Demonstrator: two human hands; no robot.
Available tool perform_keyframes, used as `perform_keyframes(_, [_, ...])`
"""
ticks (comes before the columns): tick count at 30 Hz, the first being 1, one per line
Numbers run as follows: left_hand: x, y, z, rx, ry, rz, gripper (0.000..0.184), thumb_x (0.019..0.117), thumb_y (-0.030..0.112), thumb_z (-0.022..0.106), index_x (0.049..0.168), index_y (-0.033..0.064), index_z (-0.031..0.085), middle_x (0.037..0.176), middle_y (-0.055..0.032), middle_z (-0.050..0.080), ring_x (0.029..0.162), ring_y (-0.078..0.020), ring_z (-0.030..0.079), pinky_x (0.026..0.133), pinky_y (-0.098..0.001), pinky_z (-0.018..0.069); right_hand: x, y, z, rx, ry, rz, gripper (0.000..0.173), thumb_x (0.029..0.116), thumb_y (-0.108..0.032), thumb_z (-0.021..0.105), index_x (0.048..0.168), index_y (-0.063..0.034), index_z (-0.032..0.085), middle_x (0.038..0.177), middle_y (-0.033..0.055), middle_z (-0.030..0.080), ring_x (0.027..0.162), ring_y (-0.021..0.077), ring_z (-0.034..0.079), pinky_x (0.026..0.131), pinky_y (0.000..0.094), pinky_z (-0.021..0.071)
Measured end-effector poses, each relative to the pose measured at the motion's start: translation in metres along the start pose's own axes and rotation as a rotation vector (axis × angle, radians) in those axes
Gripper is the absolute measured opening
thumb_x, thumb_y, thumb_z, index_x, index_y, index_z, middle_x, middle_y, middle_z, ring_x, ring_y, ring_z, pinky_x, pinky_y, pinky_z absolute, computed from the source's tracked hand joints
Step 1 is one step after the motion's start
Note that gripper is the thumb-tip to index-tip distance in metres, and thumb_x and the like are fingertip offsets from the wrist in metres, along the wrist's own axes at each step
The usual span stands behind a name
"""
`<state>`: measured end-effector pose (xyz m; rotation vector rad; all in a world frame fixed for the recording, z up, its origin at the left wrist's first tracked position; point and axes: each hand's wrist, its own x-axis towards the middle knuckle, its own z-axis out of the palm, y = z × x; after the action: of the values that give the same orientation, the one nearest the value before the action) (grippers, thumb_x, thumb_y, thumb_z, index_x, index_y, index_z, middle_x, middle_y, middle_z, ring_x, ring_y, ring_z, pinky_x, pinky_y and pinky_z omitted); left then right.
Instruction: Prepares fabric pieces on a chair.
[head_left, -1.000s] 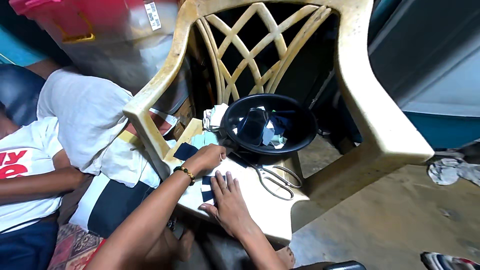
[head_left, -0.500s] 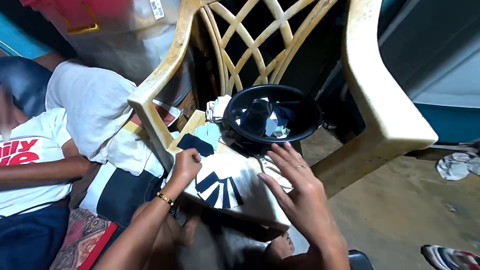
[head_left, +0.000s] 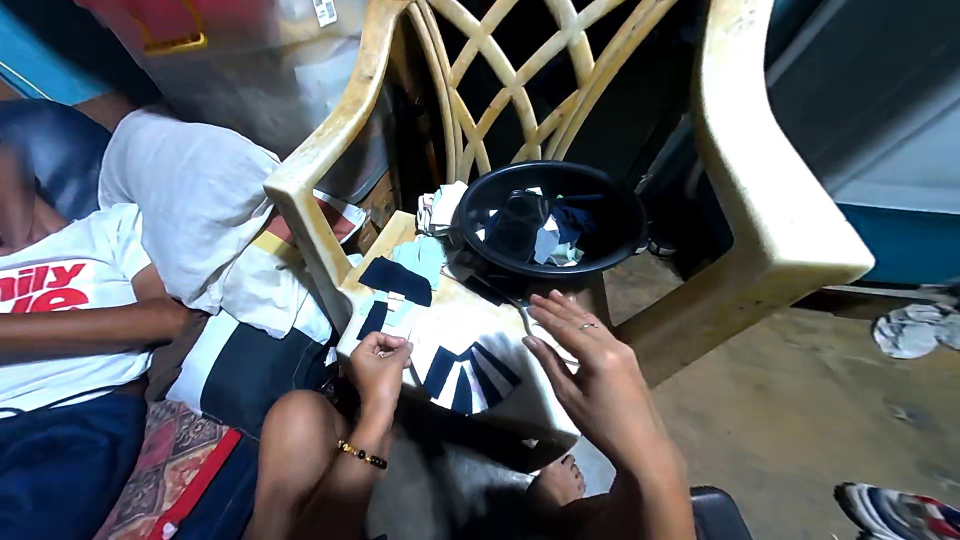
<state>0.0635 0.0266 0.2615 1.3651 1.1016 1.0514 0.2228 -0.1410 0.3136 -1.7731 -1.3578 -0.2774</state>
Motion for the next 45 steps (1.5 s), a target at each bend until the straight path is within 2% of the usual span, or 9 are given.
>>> perform_keyframes(8, [0.008, 0.002, 0.010, -0.001, 0.045, 0.036, 0.018, 0.0793, -0.016, 0.074, 0.083, -0.0053, 0.059, 0.081, -0.0115, 0.069, 0.057, -0.0110, 0.064, 0.056, -0.0247, 0.0577, 0.002, -0.003, 0.027, 0.047, -0.226, 0.031, 0.027, 0.0961, -0.008, 0.063, 0.117, 0.0054, 0.072, 0.127, 0.0231, 0.069, 0.128, 0.0452, 0.060, 0.107, 0.0568, 0.0464])
perform_keyframes(15, [-0.013, -0.011, -0.001, -0.025, 0.070, 0.092, 0.014, 0.0817, -0.013, 0.074, 0.083, -0.0060, 0.061, 0.083, -0.0119, 0.070, 0.062, -0.0118, 0.067, 0.060, -0.0261, 0.0601, 0.004, -0.001, 0.037, 0.043, -0.217, -0.021, 0.027, 0.0933, -0.008, 0.065, 0.115, 0.0057, 0.073, 0.124, 0.0232, 0.070, 0.125, 0.0463, 0.061, 0.104, 0.0588, 0.0484])
perform_keyframes(21, [0.010, 0.004, -0.020, 0.178, 0.046, 0.211, 0.012, 0.0857, -0.001, 0.076, 0.091, -0.0061, 0.066, 0.086, -0.0131, 0.072, 0.063, -0.0134, 0.069, 0.061, -0.0282, 0.0598, 0.002, 0.002, 0.031, 0.028, -0.196, -0.026, 0.029, 0.0932, -0.010, 0.064, 0.115, 0.0062, 0.073, 0.124, 0.0228, 0.070, 0.125, 0.0474, 0.061, 0.104, 0.0592, 0.0483])
perform_keyframes(24, [0.039, 0.016, -0.030, 0.384, 0.019, 0.372, 0.011, 0.0886, 0.001, 0.073, 0.096, -0.0076, 0.072, 0.094, -0.0178, 0.071, 0.078, -0.0186, 0.068, 0.075, -0.0317, 0.0570, 0.003, 0.005, 0.019, -0.005, -0.135, -0.019, 0.030, 0.0942, -0.010, 0.060, 0.116, 0.0066, 0.073, 0.125, 0.0235, 0.070, 0.124, 0.0476, 0.062, 0.104, 0.0586, 0.0487])
perform_keyframes(28, [0.080, 0.012, -0.024, 0.563, -0.273, 0.648, 0.019, 0.0956, -0.003, 0.061, 0.109, -0.0059, 0.074, 0.116, -0.0213, 0.071, 0.108, -0.0316, 0.069, 0.095, -0.0454, 0.0544, 0.002, 0.010, 0.005, -0.046, -0.082, 0.009, 0.032, 0.0969, -0.014, 0.058, 0.119, 0.0039, 0.073, 0.125, 0.0214, 0.071, 0.125, 0.0435, 0.063, 0.105, 0.0547, 0.0496])
perform_keyframes(31, [0.101, 0.015, -0.015, 0.712, -0.423, 0.641, 0.024, 0.0948, -0.004, 0.062, 0.117, -0.0056, 0.072, 0.124, -0.0226, 0.068, 0.122, -0.0381, 0.062, 0.107, -0.0523, 0.0464, 0.002, 0.011, 0.002, -0.060, -0.065, 0.019, 0.033, 0.0971, -0.017, 0.058, 0.118, 0.0027, 0.074, 0.124, 0.0199, 0.071, 0.124, 0.0424, 0.063, 0.104, 0.0540, 0.0501])
perform_keyframes(36, [0.110, 0.022, -0.009, 0.845, -0.486, 0.562, 0.012, 0.0934, -0.001, 0.066, 0.102, -0.0054, 0.074, 0.106, -0.0228, 0.070, 0.103, -0.0375, 0.068, 0.095, -0.0543, 0.0523, 0.002, 0.012, 0.009, -0.046, -0.071, 0.026, 0.032, 0.0961, -0.017, 0.060, 0.117, 0.0025, 0.074, 0.122, 0.0202, 0.072, 0.123, 0.0411, 0.064, 0.104, 0.0508, 0.0513])
perform_keyframes(40, [0.107, 0.024, -0.012, 0.761, -0.429, 0.619, 0.009, 0.0933, 0.000, 0.067, 0.097, -0.0042, 0.074, 0.108, -0.0219, 0.068, 0.099, -0.0352, 0.068, 0.089, -0.0526, 0.0549, 0.002, 0.010, 0.019, -0.013, -0.092, 0.003, 0.030, 0.0972, -0.017, 0.060, 0.114, 0.0021, 0.075, 0.118, 0.0199, 0.073, 0.118, 0.0381, 0.067, 0.101, 0.0492, 0.0532])
perform_keyframes(45, [0.063, 0.041, -0.019, 0.397, -0.362, 0.666, 0.004, 0.0873, -0.002, 0.071, 0.091, -0.0010, 0.072, 0.092, -0.0117, 0.071, 0.072, -0.0122, 0.067, 0.066, -0.0272, 0.0573, 0.003, 0.000, 0.051, 0.170, -0.164, -0.041, 0.015, 0.0861, -0.002, 0.064, 0.089, -0.0021, 0.079, 0.093, 0.0136, 0.074, 0.095, 0.0296, 0.069, 0.086, 0.0414, 0.0547])
